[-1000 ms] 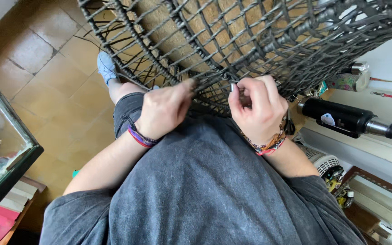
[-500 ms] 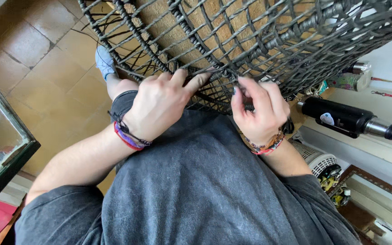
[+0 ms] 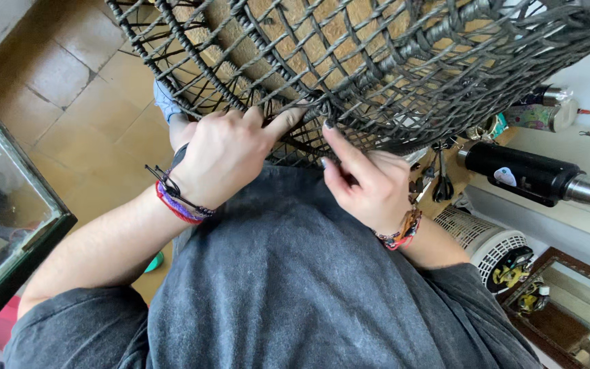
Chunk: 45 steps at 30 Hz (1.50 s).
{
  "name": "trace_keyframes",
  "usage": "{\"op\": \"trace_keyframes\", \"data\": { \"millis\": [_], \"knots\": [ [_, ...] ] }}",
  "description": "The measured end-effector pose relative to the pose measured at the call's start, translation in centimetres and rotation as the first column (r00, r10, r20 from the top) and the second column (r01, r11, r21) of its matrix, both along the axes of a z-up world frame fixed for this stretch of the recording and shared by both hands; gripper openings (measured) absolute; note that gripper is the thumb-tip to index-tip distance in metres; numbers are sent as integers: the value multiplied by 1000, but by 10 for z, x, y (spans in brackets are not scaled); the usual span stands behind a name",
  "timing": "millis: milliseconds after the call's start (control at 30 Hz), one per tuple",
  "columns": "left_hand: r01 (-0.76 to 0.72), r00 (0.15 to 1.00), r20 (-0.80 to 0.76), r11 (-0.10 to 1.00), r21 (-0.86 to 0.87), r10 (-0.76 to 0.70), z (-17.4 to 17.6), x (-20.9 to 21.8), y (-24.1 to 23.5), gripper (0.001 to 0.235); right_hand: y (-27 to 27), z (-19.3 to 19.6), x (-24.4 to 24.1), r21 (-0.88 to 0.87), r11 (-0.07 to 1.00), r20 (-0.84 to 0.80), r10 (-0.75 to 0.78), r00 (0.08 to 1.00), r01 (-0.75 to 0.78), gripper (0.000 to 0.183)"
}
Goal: The person weaves a dark cord through the openings of a large circular basket frame. They repeatedly pull the cord through the mesh, tighten it, and adjust the weave pattern by hand.
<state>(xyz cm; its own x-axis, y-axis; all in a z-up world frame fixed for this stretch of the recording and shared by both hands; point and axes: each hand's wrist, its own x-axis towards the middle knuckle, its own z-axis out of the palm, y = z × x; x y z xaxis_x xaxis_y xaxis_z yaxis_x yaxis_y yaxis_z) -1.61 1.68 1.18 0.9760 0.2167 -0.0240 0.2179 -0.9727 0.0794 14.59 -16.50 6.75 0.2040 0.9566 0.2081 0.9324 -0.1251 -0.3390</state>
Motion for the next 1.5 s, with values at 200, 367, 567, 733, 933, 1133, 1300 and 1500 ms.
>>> {"op": "trace_keyframes", "data": {
  "millis": [200,367,567,733,933,1133,1300,1500],
  "knots": [
    [-46,994,97,999,-22,48,23,-1,3,45,17,8,-4,103,994,28,22,999,-25,48],
    [-67,991,117,997,-29,70,30,5,-2,27,16,1,4,187,982,40,24,999,-31,40],
    [-35,995,96,996,-77,42,10,5,2,19,18,0,21,379,924,79,21,997,-50,18],
    [-78,991,98,989,-125,90,-10,16,-15,24,33,9,20,409,907,194,20,981,-99,14],
    [-60,987,140,986,-158,83,-21,22,-17,33,40,7,12,341,935,229,16,973,-96,16],
    [-130,985,88,978,-162,146,11,-4,-25,26,44,17,4,259,963,179,25,984,-72,18],
    [-79,994,-68,997,26,81,62,-63,-2,80,44,18,3,181,981,201,35,979,-73,14],
    [-12,937,231,684,-730,263,47,-58,54,27,40,14,2,141,986,233,55,971,-89,15]
  ]
}}
